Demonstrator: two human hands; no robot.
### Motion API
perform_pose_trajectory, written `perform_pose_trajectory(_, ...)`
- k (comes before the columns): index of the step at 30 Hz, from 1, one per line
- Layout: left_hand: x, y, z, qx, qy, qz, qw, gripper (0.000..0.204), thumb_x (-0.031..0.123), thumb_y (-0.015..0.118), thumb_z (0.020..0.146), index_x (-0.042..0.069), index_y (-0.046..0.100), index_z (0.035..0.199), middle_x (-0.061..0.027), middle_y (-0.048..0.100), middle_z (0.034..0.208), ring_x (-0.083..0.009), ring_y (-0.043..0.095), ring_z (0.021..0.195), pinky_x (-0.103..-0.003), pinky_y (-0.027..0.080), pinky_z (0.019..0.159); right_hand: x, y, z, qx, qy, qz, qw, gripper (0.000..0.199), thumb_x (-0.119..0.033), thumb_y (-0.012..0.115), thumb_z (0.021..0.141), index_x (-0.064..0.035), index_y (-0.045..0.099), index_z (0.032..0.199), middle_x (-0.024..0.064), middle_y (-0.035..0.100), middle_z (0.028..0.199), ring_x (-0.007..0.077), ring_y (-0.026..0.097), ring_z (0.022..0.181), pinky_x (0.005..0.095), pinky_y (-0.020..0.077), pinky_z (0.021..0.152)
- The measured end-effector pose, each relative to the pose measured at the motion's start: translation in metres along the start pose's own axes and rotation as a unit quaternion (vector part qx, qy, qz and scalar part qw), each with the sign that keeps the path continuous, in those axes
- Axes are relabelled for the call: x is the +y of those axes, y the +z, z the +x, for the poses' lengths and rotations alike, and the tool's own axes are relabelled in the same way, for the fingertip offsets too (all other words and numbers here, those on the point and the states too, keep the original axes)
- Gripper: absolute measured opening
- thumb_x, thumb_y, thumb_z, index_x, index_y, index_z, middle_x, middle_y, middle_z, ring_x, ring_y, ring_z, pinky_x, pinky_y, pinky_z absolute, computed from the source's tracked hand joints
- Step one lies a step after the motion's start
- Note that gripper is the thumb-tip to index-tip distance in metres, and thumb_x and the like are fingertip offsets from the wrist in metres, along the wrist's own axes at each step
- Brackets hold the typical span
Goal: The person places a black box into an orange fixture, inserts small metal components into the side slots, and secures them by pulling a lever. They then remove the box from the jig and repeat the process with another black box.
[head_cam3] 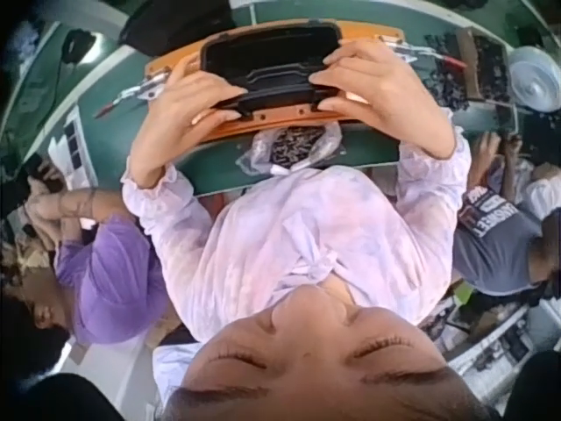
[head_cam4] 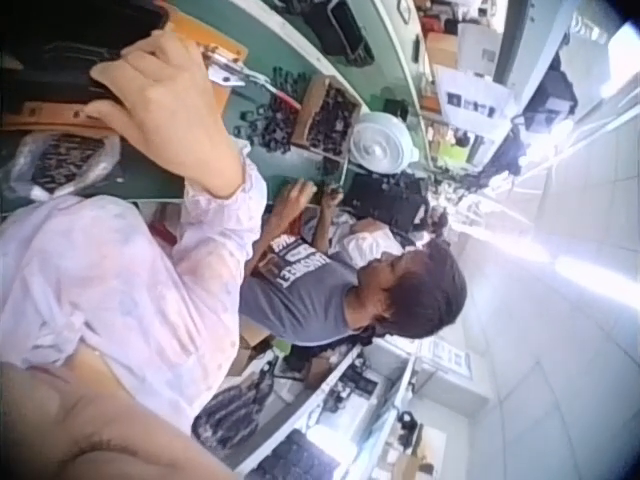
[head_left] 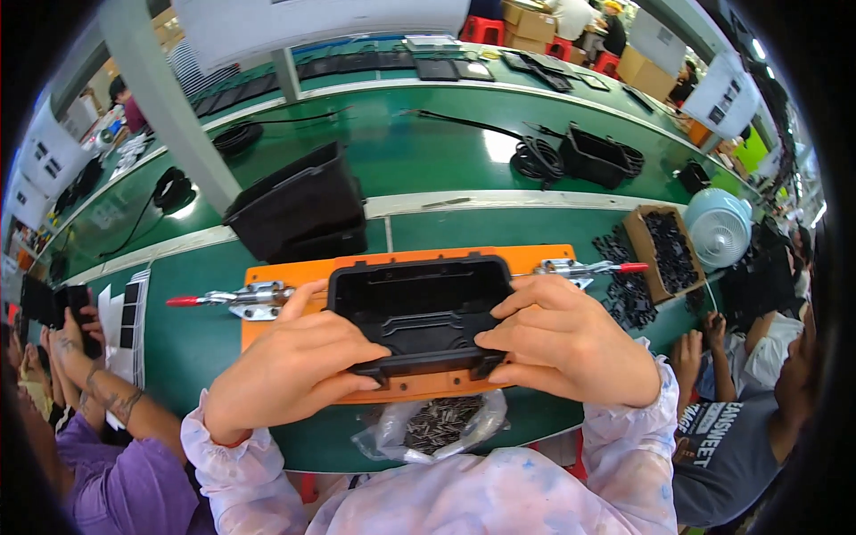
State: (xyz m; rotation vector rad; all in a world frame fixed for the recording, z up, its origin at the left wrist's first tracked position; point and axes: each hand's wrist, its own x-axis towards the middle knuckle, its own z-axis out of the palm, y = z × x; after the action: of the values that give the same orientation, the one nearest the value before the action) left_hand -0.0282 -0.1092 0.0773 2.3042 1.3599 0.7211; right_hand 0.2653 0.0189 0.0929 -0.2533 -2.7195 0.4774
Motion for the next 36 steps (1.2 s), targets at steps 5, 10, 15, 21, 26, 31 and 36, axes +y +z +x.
perform_pose_trajectory(5,0.004,0.025,0.010,-0.095,0.006,0.095,0.991,0.027,0.012,0.080,0.078,0.007,0.072,0.102,-0.0051,0.070,0.092,-0.0223,0.068,0.092,-0.062,0.026,0.116,0.017,0.008,-0.031,-0.004,0.035,0.042,0.999,0.025,-0.010,0.077,0.084,-0.0022,0.074,0.107,0.0114,0.072,0.097,0.0304,0.066,0.101,0.0416,0.0543,0.088)
perform_pose_trajectory(10,0.007,0.048,-0.010,-0.051,-0.037,0.086,0.994,0.031,0.014,0.078,0.080,0.004,0.070,0.109,-0.0082,0.069,0.094,-0.0273,0.067,0.101,-0.064,0.023,0.117,0.022,0.011,-0.060,0.073,0.091,0.076,0.990,0.017,-0.008,0.072,0.089,-0.0019,0.074,0.105,0.0113,0.072,0.100,0.0288,0.068,0.094,0.0379,0.0553,0.083)
perform_pose_trajectory(15,0.029,0.063,-0.016,-0.042,-0.111,0.150,0.982,0.045,0.024,0.074,0.086,0.001,0.064,0.124,-0.0145,0.065,0.108,-0.0362,0.058,0.120,-0.065,0.022,0.117,0.038,0.015,-0.116,0.280,0.295,0.003,0.914,0.017,-0.004,0.070,0.089,-0.0018,0.073,0.105,0.0113,0.071,0.096,0.0282,0.069,0.086,0.0360,0.0551,0.077)
perform_pose_trajectory(21,0.011,0.111,-0.031,0.043,-0.106,0.176,0.978,0.052,0.032,0.072,0.090,0.004,0.060,0.132,-0.0140,0.062,0.111,-0.0336,0.055,0.122,-0.062,0.026,0.115,0.097,0.040,-0.195,0.308,0.490,-0.154,0.801,0.020,-0.013,0.075,0.086,-0.0017,0.072,0.103,0.0142,0.068,0.087,0.0322,0.068,0.083,0.0405,0.0533,0.073)
perform_pose_trajectory(26,-0.008,0.118,-0.039,0.087,-0.054,0.193,0.976,0.060,0.032,0.075,0.090,0.009,0.055,0.142,-0.0148,0.059,0.121,-0.0314,0.052,0.127,-0.060,0.027,0.114,0.106,0.069,-0.188,0.219,0.495,-0.252,0.802,0.040,-0.029,0.082,0.081,-0.0062,0.072,0.112,0.0094,0.062,0.097,0.0275,0.064,0.088,0.0393,0.0531,0.076)
perform_pose_trajectory(31,0.003,0.123,-0.041,0.123,-0.143,0.196,0.962,0.041,0.031,0.071,0.087,0.003,0.068,0.117,-0.0130,0.062,0.099,-0.0359,0.058,0.113,-0.065,0.027,0.115,0.110,0.096,-0.172,0.249,0.420,-0.241,0.839,0.025,-0.010,0.074,0.081,-0.0056,0.064,0.103,0.0105,0.059,0.104,0.0312,0.058,0.097,0.0412,0.0519,0.081)
perform_pose_trajectory(36,-0.003,0.124,-0.040,0.134,-0.126,0.206,0.961,0.044,0.043,0.073,0.087,0.007,0.073,0.112,-0.0080,0.065,0.094,-0.0314,0.061,0.108,-0.064,0.030,0.113,0.111,0.101,-0.179,0.324,0.402,-0.134,0.846,0.015,-0.003,0.068,0.089,0.0015,0.070,0.103,0.0162,0.069,0.101,0.0338,0.066,0.089,0.0390,0.0539,0.080)
